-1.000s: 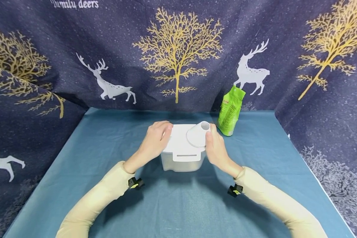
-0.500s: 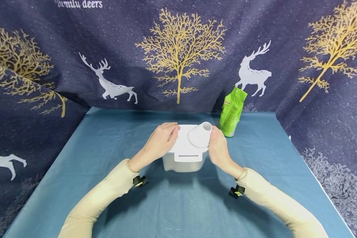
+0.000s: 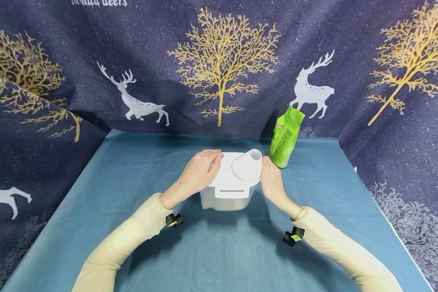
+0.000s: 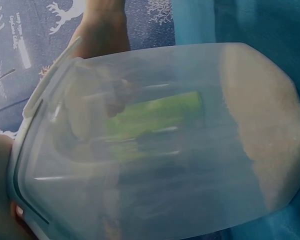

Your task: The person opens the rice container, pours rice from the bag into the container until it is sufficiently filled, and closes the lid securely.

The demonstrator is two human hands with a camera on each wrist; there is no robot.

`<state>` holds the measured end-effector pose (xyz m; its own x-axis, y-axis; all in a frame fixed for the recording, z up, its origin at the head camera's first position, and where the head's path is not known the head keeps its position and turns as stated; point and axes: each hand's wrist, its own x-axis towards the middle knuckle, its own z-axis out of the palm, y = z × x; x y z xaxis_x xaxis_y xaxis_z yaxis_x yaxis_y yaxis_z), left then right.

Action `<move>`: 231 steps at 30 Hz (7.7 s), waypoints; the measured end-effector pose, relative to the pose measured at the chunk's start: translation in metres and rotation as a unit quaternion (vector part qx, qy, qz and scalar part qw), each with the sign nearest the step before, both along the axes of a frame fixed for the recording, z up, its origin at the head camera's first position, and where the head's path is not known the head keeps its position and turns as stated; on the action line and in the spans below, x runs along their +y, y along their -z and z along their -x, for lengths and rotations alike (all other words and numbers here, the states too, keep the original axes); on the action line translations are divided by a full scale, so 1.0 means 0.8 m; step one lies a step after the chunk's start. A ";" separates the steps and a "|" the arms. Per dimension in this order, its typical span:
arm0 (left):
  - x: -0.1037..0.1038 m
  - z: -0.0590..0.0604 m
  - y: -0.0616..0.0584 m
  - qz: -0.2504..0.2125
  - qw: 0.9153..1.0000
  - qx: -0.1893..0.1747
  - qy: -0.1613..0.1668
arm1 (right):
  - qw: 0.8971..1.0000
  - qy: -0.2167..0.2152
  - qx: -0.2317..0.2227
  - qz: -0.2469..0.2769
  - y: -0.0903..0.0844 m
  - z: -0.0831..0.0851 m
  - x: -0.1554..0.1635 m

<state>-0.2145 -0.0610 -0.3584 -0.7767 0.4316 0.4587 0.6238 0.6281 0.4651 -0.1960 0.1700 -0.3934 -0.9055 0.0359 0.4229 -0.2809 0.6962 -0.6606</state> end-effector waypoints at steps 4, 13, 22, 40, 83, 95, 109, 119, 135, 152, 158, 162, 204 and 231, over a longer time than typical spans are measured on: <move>-0.001 -0.001 0.002 -0.004 1.000 0.006 -0.003 | 1.000 0.003 -0.024 -0.007 -0.001 -0.001 0.002; -0.001 0.002 0.005 -0.004 1.000 0.014 -0.003 | 0.996 -0.008 -0.083 0.028 -0.001 0.000 0.004; 0.000 0.003 0.005 -0.004 1.000 0.004 -0.002 | 0.996 -0.053 -0.078 0.004 0.004 0.006 0.005; 0.002 0.001 0.010 -0.027 1.000 0.015 -0.004 | 0.994 -0.072 0.059 -0.050 0.017 0.012 0.005; -0.005 0.007 0.006 -0.089 0.993 -0.074 0.033 | 0.903 -0.086 -0.163 0.389 -0.005 0.011 0.013; -0.001 0.005 0.005 -0.091 0.994 -0.059 0.034 | 0.872 -0.138 -0.170 0.438 0.000 0.011 0.012; 0.001 0.005 -0.004 -0.098 0.994 -0.044 0.036 | 0.862 -0.143 -0.165 0.458 0.003 0.011 0.015; -0.007 0.006 -0.015 -0.116 0.992 -0.053 0.020 | 0.861 -0.151 -0.172 0.453 0.004 0.013 0.014; -0.020 0.009 -0.023 -0.152 0.987 -0.044 -0.013 | 0.915 -0.083 -0.133 0.370 0.009 0.013 0.006; -0.034 0.017 -0.022 -0.181 0.978 -0.061 -0.082 | 0.964 -0.096 -0.068 0.237 -0.019 -0.008 -0.006; -0.040 0.021 -0.019 -0.187 0.976 -0.060 -0.098 | 0.972 -0.097 -0.084 0.194 -0.023 -0.010 -0.005; -0.042 0.023 -0.018 -0.188 0.975 -0.060 -0.106 | 0.972 -0.099 -0.107 0.186 -0.007 0.003 0.002; -0.082 0.049 0.009 -0.228 0.926 -0.126 -0.273 | 0.928 -0.235 -0.132 0.255 0.020 0.016 0.002; -0.133 0.066 0.027 -0.125 0.928 -0.142 -0.321 | 0.929 -0.234 -0.143 0.250 0.020 0.016 0.001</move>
